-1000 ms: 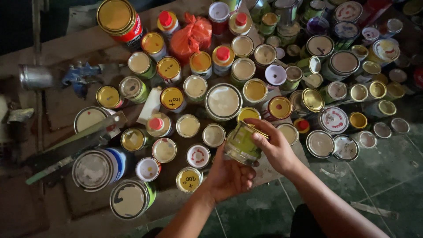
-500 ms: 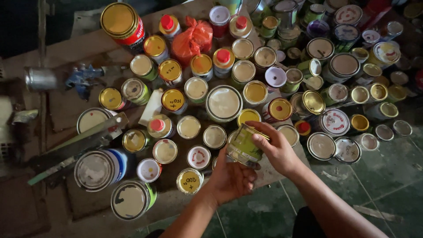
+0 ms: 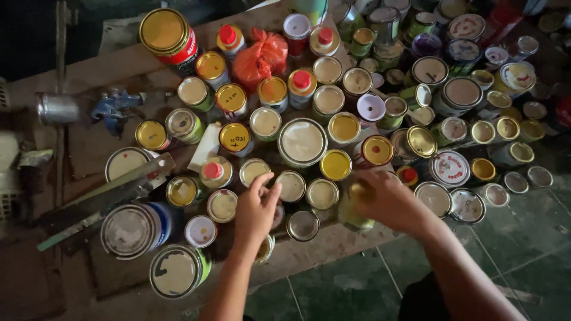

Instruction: The person sorts through a large collection of paint cans on a table. They pick up several cans, rotate them to view the labels, and place them back down among the others.

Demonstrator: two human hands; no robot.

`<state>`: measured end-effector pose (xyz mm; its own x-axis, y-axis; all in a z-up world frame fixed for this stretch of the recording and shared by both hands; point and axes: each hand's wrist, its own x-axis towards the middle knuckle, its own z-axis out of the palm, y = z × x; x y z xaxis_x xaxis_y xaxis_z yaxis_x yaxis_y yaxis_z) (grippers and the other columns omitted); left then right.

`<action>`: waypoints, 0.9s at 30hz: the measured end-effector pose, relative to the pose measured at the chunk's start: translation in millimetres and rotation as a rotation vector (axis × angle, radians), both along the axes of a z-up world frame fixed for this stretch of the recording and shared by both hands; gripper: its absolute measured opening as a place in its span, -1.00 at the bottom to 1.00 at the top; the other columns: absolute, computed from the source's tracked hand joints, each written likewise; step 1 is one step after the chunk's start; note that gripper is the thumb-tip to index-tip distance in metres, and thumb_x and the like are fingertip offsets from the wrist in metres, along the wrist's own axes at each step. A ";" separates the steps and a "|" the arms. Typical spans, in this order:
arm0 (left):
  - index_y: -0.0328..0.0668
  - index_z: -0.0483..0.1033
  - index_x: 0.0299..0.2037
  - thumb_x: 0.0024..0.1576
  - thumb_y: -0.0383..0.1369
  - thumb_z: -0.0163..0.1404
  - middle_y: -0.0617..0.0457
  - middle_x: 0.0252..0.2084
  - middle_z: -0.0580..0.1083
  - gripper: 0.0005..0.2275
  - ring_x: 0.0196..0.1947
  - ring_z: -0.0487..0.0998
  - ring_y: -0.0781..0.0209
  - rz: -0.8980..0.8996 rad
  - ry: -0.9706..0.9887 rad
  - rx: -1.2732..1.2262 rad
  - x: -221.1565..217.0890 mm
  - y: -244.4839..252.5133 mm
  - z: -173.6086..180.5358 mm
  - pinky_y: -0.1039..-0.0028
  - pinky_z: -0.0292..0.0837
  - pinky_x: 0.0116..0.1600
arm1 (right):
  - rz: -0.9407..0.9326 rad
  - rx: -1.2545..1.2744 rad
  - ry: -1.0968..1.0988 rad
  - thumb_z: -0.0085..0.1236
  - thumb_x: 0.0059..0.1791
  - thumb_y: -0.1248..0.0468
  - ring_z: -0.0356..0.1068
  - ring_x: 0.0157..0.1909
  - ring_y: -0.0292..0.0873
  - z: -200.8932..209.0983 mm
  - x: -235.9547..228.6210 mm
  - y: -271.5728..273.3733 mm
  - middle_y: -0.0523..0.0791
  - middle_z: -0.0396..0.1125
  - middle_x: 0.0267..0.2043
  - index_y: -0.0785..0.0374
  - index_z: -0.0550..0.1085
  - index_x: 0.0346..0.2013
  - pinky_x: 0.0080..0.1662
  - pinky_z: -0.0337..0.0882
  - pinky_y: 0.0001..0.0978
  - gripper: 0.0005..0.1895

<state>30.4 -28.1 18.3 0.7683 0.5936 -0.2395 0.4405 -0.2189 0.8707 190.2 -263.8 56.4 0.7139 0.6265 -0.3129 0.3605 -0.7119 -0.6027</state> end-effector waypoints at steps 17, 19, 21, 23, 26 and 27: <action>0.03 0.61 0.02 0.13 -0.15 0.09 0.03 -0.34 0.66 -0.70 -0.26 0.69 -0.08 -0.225 -0.042 0.278 -0.1 -8.2 3.4 0.15 0.57 -0.18 | 0.174 -0.497 -0.209 0.64 -0.39 0.11 0.44 -0.01 0.40 -71.6 -29.4 23.3 0.05 0.22 0.09 0.18 0.32 0.09 -0.11 0.63 0.15 -0.12; 0.06 0.62 0.02 0.13 -0.13 0.09 0.06 -0.32 0.66 -0.71 -0.25 0.69 -0.05 -0.216 -0.031 0.283 3.2 -7.4 -2.3 0.16 0.58 -0.18 | 0.221 -0.557 -0.293 0.65 -0.38 0.05 0.42 0.01 0.36 -74.3 -25.5 24.4 -0.02 0.21 0.11 0.11 0.29 0.15 -0.15 0.63 0.15 -0.07; 0.09 0.62 0.01 0.13 -0.12 0.08 0.08 -0.31 0.66 -0.71 -0.25 0.69 -0.04 -0.217 -0.028 0.281 5.7 -8.7 -0.3 0.16 0.59 -0.17 | 0.224 -0.521 -0.304 0.64 -0.38 0.08 0.42 0.01 0.35 -66.7 -24.9 25.1 -0.02 0.22 0.09 0.12 0.29 0.13 -0.14 0.63 0.14 -0.08; 0.12 0.63 0.00 0.12 -0.10 0.08 0.10 -0.31 0.67 -0.71 -0.25 0.69 -0.04 -0.212 -0.018 0.276 6.0 -11.0 2.6 0.15 0.59 -0.17 | 0.234 -0.486 -0.310 0.64 -0.39 0.10 0.42 0.02 0.34 -65.4 -26.1 26.6 -0.03 0.23 0.07 0.14 0.28 0.11 -0.13 0.63 0.13 -0.09; 0.07 0.63 -0.02 0.14 -0.14 0.08 0.09 -0.33 0.67 -0.74 -0.28 0.69 -0.07 -0.237 -0.024 0.315 8.7 -16.6 3.3 0.14 0.59 -0.18 | 0.220 -0.490 -0.295 0.65 -0.39 0.08 0.43 0.00 0.35 -60.2 -27.7 23.6 -0.05 0.25 0.05 0.14 0.30 0.16 -0.17 0.63 0.18 -0.06; 0.01 0.62 -0.02 0.12 -0.17 0.08 0.10 -0.36 0.65 -0.73 -0.38 0.66 0.03 -0.248 -0.049 0.346 9.8 -17.8 0.6 0.26 0.54 -0.27 | 0.224 -0.420 -0.312 0.63 -0.36 0.06 0.43 0.02 0.18 -50.5 -28.5 20.6 -0.06 0.23 0.12 0.08 0.27 0.22 -0.12 0.59 0.05 -0.03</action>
